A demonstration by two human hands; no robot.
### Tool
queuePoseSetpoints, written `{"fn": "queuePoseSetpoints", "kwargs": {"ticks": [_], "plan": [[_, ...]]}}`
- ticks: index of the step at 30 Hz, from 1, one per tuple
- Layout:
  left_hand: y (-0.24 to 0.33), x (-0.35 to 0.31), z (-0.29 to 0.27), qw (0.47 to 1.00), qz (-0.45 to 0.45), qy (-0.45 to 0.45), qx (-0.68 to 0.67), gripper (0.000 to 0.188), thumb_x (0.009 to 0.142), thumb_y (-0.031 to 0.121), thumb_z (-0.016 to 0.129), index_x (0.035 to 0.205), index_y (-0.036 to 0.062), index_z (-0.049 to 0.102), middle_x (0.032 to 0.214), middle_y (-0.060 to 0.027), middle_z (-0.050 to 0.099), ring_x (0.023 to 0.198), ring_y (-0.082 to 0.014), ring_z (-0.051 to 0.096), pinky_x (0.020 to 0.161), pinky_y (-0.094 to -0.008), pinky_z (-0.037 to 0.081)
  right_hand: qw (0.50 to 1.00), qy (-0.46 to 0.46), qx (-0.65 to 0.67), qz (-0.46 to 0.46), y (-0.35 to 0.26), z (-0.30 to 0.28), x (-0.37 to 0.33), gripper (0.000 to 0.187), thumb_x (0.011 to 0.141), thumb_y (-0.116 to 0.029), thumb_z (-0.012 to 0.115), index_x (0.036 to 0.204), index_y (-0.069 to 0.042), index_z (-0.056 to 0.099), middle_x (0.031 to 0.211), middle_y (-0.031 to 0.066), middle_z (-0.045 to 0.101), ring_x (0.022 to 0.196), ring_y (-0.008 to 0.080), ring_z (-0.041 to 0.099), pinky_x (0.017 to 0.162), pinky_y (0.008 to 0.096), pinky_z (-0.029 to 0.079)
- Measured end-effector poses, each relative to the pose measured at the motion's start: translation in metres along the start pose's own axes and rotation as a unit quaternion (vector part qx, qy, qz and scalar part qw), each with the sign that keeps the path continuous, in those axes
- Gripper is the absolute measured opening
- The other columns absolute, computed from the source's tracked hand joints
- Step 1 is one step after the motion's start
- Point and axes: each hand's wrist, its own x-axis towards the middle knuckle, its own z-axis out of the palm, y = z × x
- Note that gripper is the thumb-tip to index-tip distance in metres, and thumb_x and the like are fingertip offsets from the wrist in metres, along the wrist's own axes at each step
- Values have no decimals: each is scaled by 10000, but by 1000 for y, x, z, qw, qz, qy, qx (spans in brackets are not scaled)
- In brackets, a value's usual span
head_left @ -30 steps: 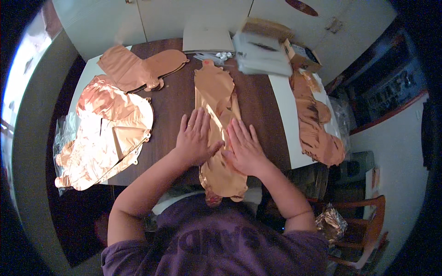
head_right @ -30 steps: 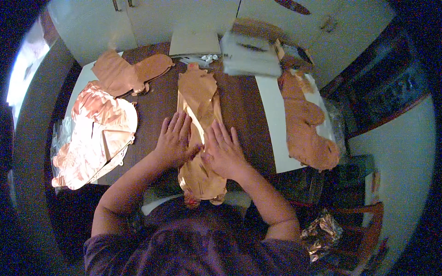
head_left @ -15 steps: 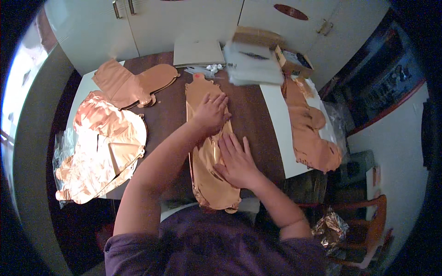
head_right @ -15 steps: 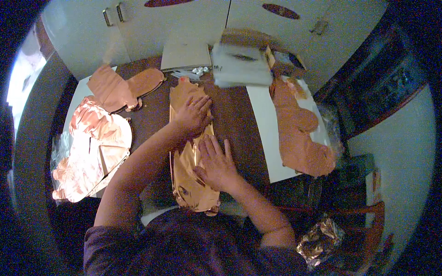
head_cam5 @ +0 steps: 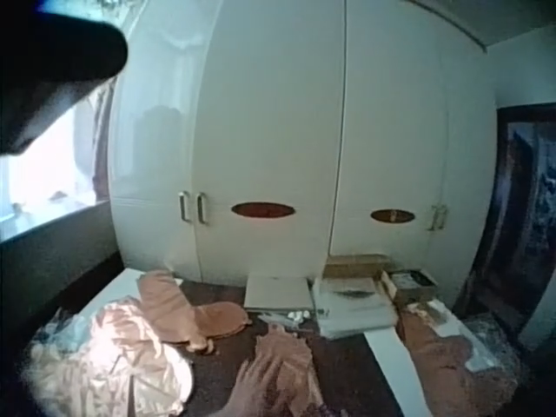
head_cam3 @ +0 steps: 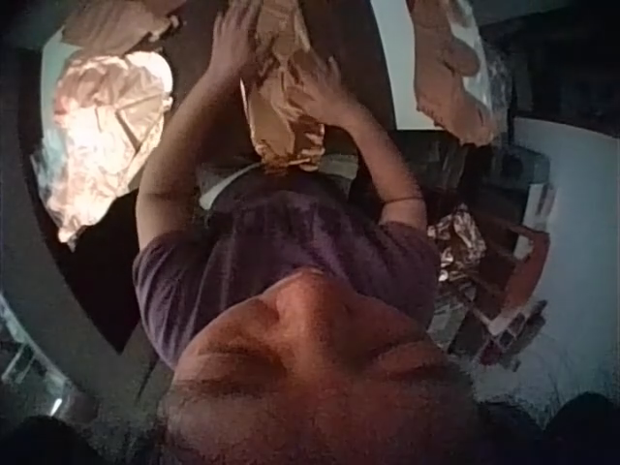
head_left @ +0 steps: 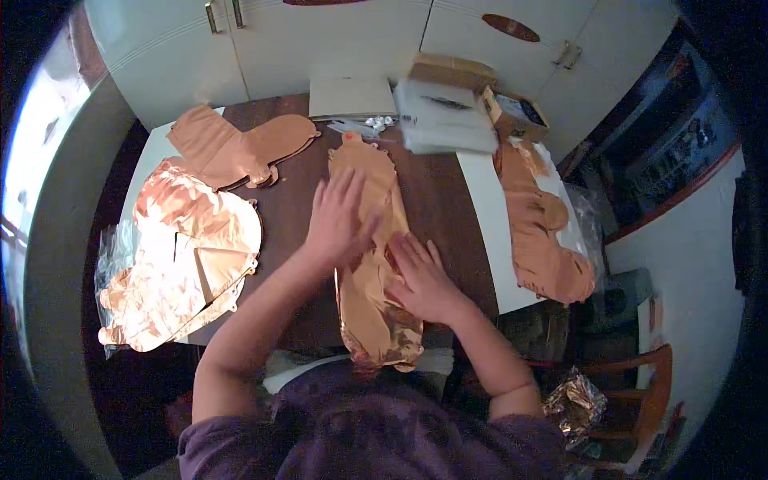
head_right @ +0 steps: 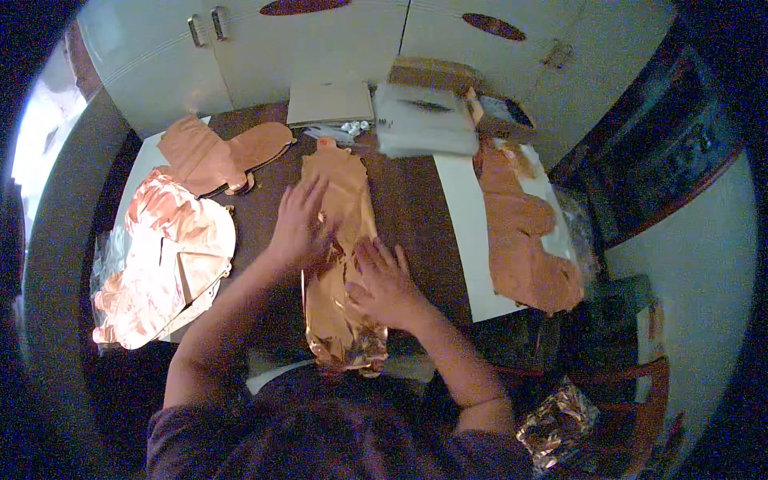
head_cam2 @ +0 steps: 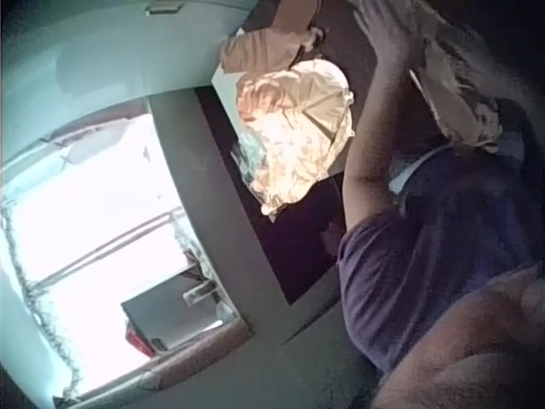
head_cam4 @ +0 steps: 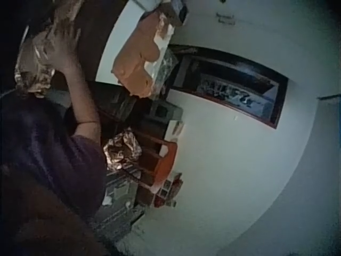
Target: Folding and placing rose-gold foil balloons into plastic sleeves.
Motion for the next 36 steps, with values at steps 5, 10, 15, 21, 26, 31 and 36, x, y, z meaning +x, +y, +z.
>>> {"fn": "queuePoseSetpoints", "kwargs": {"ticks": [5, 10, 15, 21, 26, 31, 36], "plan": [[42, -65, -8, 992, -28, -68, 105, 901, 858, 583, 534, 1417, -89, 315, 1454, -321, 315, 1391, -455, 241, 1121, -575, 189, 995, 70, 70, -27, 15, -27, 23, 540, 974, -292, 470, 1412, 11, 383, 1480, 203, 374, 1397, 351, 313, 1157, 510, 170], [41, -67, 13, 983, -52, -107, 142, 962, 868, 672, 426, 1446, -82, 280, 1508, -278, 265, 1425, -423, 196, 1155, -541, 113, 996, 56, -45, -45, 49, -13, 58, 531, 969, -315, 453, 1390, 6, 409, 1485, 194, 370, 1391, 354, 320, 1150, 533, 183], [39, -67, 14, 982, -50, -118, 142, 970, 871, 679, 412, 1449, -87, 274, 1515, -277, 256, 1436, -419, 175, 1159, -532, 115, 986, 77, -134, -61, 62, -16, 94, 517, 963, -322, 458, 1365, 2, 425, 1472, 186, 387, 1377, 353, 333, 1137, 544, 211], [38, -68, 15, 985, -64, -104, 122, 993, 843, 697, 471, 1425, -90, 308, 1508, -312, 230, 1423, -460, 169, 1139, -571, 161, 984, 133, -92, -78, 70, -27, 145, 469, 920, -286, 550, 1284, 8, 516, 1395, 208, 460, 1281, 381, 438, 1092, 486, 321], [36, -73, 18, 987, -77, -105, 91, 966, 868, 681, 433, 1449, -72, 264, 1502, -316, 232, 1419, -470, 163, 1139, -586, 129, 972, 221, 15, -82, 89, -61, 238, 409, 855, -266, 612, 1182, -20, 611, 1221, 208, 589, 1097, 381, 573, 957, 431, 463], [36, -68, 16, 990, -80, -87, 81, 877, 865, 574, 479, 1432, -73, 309, 1471, -306, 303, 1391, -463, 238, 1133, -566, 168, 973, 202, -106, -28, 79, -67, 324, 451, 856, -308, 627, 1191, -7, 594, 1232, 206, 576, 1148, 348, 558, 964, 427, 460], [37, -67, 17, 989, -61, -106, 78, 818, 872, 507, 466, 1443, -58, 314, 1494, -305, 270, 1410, -456, 212, 1144, -565, 143, 945, 244, -193, -104, 70, -37, 373, 463, 856, -328, 623, 1191, -11, 582, 1218, 214, 588, 1117, 398, 564, 942, 464, 474]]}}
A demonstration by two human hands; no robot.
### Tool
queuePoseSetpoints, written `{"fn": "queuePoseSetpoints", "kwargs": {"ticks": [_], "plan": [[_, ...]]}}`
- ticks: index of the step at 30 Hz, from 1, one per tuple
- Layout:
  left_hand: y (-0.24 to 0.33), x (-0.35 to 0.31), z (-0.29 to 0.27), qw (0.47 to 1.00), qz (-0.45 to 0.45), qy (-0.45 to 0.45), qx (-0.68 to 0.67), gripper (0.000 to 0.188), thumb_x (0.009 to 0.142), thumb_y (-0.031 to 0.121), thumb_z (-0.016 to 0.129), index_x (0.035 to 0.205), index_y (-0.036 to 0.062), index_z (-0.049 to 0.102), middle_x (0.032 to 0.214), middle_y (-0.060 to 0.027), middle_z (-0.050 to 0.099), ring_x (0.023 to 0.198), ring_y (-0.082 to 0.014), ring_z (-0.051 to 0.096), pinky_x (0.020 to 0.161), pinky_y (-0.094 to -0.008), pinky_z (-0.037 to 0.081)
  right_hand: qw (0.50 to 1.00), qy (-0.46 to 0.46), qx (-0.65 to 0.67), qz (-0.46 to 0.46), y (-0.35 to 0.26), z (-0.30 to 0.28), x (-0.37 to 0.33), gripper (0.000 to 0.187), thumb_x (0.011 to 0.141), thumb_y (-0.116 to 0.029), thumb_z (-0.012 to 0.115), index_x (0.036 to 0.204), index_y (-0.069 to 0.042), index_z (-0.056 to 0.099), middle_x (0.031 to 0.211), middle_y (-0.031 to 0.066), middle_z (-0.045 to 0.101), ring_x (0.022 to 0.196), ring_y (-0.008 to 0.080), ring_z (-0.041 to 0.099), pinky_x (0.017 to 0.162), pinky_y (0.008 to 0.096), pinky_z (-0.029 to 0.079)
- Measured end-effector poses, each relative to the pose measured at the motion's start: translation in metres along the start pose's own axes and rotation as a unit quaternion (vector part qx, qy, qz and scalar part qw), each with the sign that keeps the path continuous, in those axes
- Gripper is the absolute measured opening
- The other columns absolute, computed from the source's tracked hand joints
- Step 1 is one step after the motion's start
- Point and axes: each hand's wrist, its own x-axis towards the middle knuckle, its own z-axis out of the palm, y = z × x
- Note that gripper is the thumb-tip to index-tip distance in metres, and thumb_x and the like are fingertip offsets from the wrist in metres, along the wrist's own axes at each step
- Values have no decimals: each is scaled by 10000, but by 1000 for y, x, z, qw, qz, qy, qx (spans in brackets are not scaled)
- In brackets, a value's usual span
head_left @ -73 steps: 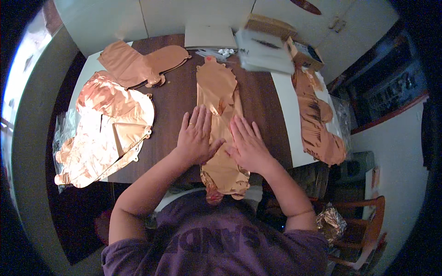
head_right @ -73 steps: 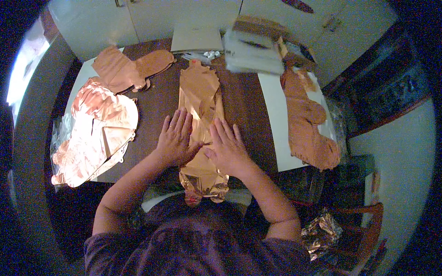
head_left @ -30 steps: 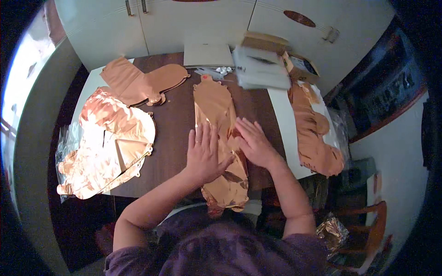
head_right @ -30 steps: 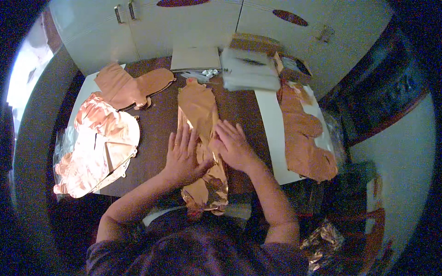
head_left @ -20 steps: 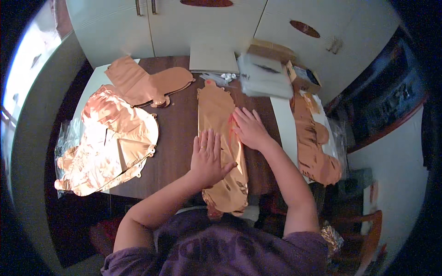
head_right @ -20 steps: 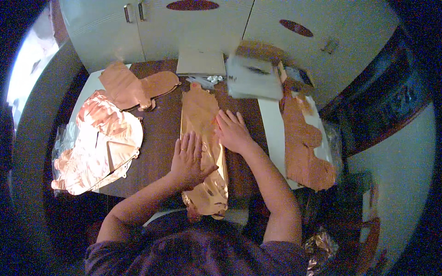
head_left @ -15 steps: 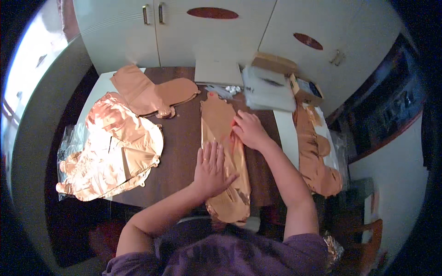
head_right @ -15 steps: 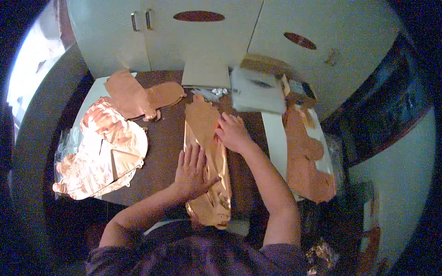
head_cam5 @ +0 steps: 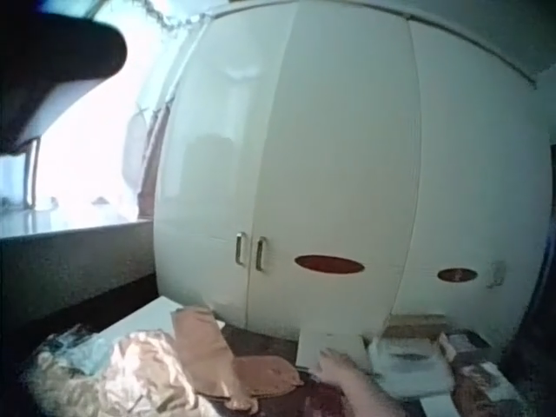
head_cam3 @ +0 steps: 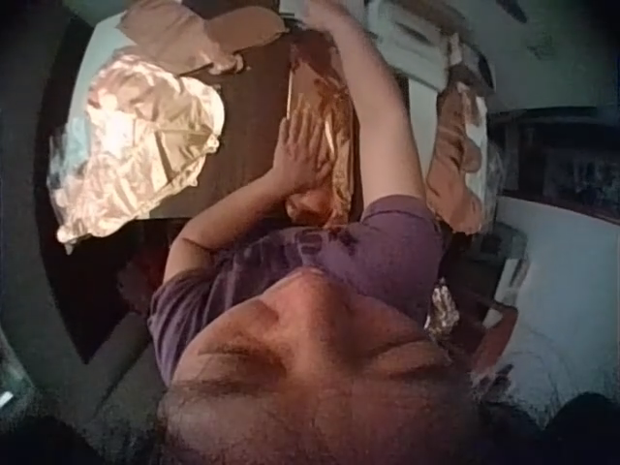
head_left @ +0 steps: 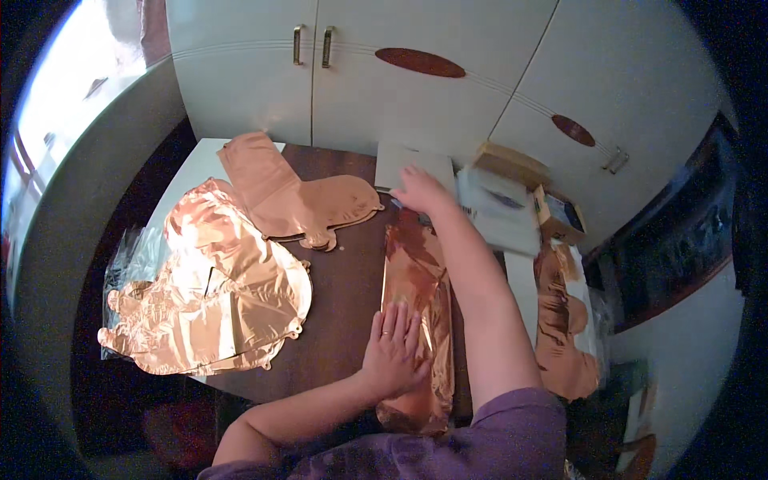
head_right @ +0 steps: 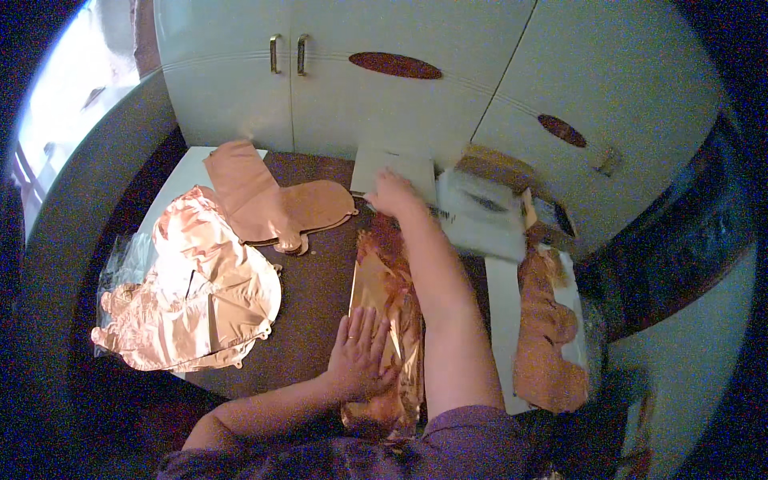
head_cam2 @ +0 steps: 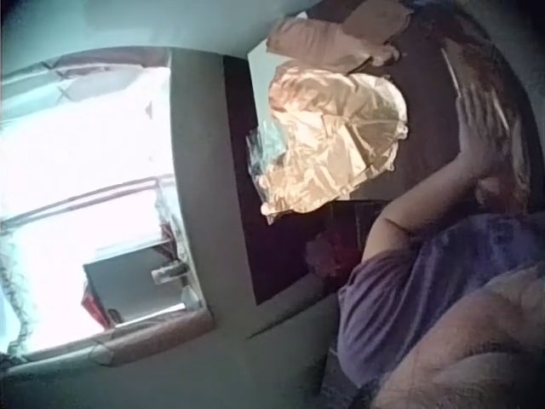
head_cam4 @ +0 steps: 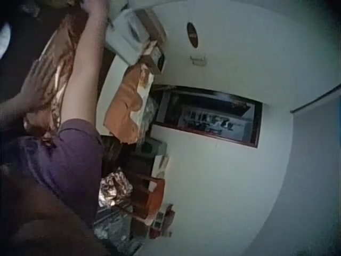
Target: Folding and placing rose-gold foil balloons into plastic sleeves.
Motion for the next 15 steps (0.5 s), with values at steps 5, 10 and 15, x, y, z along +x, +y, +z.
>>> {"fn": "queuePoseSetpoints", "kwargs": {"ticks": [5, 10, 15], "plan": [[-2, 0, -1, 1000, -10, -8, -2, 845, 873, 534, 458, 1463, -45, 282, 1512, -304, 234, 1431, -456, 158, 1153, -562, 123, 981, -181, -56, -41, -25, -9, 7, 329, 850, -271, 632, 1043, -6, 601, 1027, 172, 666, 972, 398, 638, 840, 500, 517], [-4, 1, -5, 1000, -9, -15, -23, 842, 867, 520, 490, 1470, -26, 273, 1514, -298, 223, 1428, -454, 157, 1147, -565, 133, 976, -170, -91, -97, -25, -1, 11, 180, 855, -182, 567, 950, -46, 637, 966, 152, 666, 904, 347, 665, 737, 461, 550], [-1, 4, -7, 999, -17, -16, -39, 829, 872, 505, 497, 1474, -17, 267, 1511, -284, 242, 1431, -446, 155, 1145, -568, 132, 980, -154, -91, -83, -21, 16, 10, 242, 859, -159, 499, 935, -53, 703, 975, 162, 699, 877, 370, 681, 781, 464, 546]]}}
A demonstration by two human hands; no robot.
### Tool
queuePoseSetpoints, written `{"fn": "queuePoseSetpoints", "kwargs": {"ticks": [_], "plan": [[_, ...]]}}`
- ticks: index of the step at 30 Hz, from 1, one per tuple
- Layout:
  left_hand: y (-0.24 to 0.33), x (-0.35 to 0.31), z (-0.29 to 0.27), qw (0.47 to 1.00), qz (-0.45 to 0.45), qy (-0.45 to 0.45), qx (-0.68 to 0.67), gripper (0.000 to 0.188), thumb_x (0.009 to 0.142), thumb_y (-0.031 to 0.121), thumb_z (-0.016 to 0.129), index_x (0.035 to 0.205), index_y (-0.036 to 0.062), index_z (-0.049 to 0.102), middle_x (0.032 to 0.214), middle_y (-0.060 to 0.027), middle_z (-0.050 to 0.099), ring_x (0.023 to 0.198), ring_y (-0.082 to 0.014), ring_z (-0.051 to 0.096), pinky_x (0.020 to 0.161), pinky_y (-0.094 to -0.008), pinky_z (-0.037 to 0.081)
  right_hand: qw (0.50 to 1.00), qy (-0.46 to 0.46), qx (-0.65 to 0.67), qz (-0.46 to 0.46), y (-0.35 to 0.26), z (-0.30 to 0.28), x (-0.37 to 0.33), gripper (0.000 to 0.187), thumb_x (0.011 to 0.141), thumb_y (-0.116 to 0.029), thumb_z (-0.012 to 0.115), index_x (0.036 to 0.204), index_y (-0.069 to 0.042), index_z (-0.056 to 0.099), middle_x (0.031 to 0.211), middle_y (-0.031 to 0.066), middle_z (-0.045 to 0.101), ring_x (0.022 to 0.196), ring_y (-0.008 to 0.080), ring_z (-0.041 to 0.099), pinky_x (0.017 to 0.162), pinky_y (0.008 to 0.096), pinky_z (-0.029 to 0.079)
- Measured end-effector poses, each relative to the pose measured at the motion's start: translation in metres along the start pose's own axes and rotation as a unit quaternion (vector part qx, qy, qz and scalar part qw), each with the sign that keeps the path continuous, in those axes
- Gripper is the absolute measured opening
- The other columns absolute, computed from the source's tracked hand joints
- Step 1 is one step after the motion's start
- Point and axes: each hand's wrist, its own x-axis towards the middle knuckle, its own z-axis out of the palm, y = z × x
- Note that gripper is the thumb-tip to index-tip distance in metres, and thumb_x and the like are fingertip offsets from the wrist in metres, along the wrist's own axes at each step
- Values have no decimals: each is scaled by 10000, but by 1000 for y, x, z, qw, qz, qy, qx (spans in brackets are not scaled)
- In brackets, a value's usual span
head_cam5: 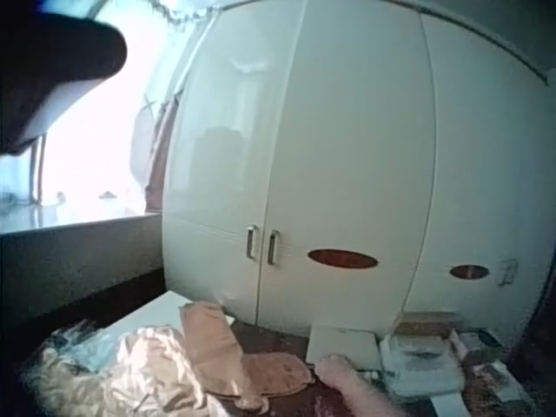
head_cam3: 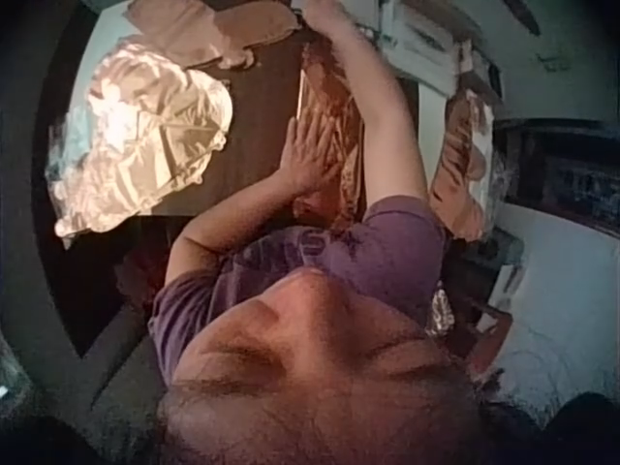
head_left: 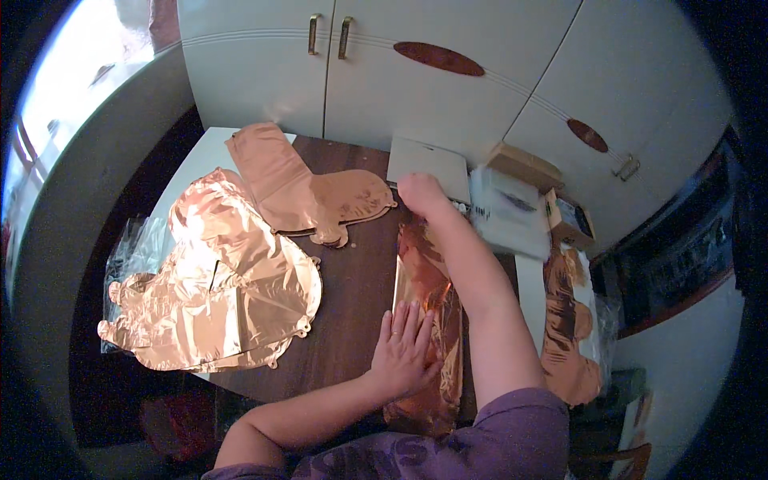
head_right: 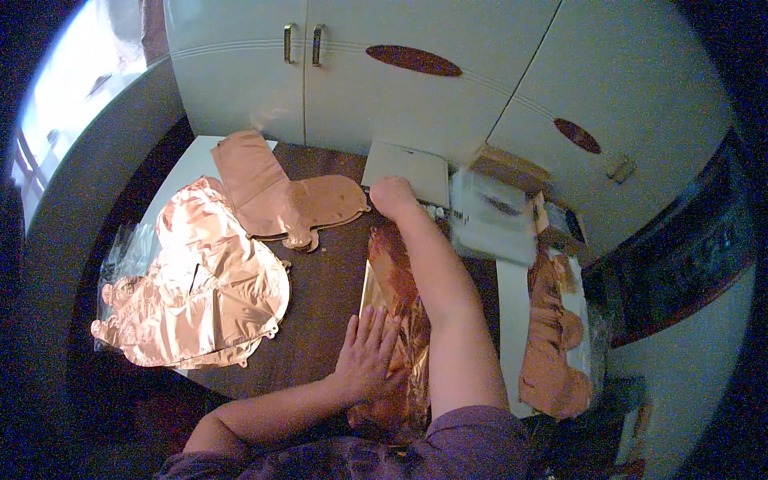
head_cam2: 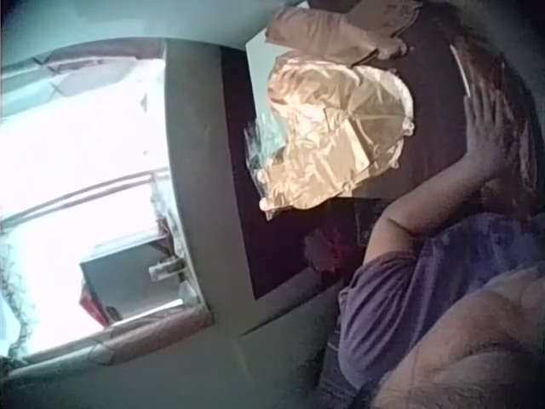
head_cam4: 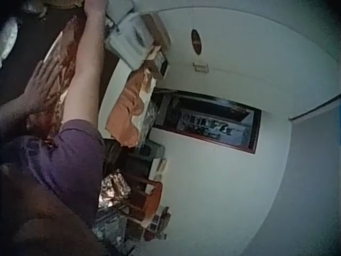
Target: Folding and placing rose-gold foil balloons into plastic sleeves.
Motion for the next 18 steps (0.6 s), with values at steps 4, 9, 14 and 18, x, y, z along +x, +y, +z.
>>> {"fn": "queuePoseSetpoints", "kwargs": {"ticks": [4, 9, 14, 18], "plan": [[-2, -4, -1, 1000, -11, -5, -7, 828, 868, 500, 518, 1470, -16, 277, 1516, -276, 238, 1439, -438, 138, 1150, -570, 116, 1000, -18, 12, -8, -15, -30, -2, 260, 850, -212, 532, 946, -48, 709, 972, 179, 701, 872, 377, 682, 784, 483, 539], [-5, -5, 5, 1000, -7, 3, -16, 848, 843, 491, 569, 1463, -15, 289, 1525, -267, 226, 1443, -431, 131, 1154, -568, 106, 975, 30, 131, 177, -34, -49, 4, 414, 827, -429, 604, 886, -30, 694, 977, 188, 690, 944, 338, 666, 812, 458, 529], [-5, -2, 8, 1000, -12, -18, -12, 878, 817, 489, 603, 1462, -16, 290, 1528, -271, 216, 1445, -429, 123, 1153, -573, 103, 949, 35, 155, 272, -41, -40, 16, 621, 751, -593, 660, 939, -2, 706, 1017, 193, 687, 1000, 330, 653, 873, 450, 510], [-3, -4, 7, 1000, -6, 10, -15, 882, 812, 489, 601, 1458, -25, 290, 1523, -282, 218, 1442, -435, 126, 1152, -575, 104, 946, -27, 172, 272, -29, -39, 25, 606, 768, -575, 644, 937, 2, 713, 1026, 201, 687, 995, 336, 654, 869, 445, 512]]}}
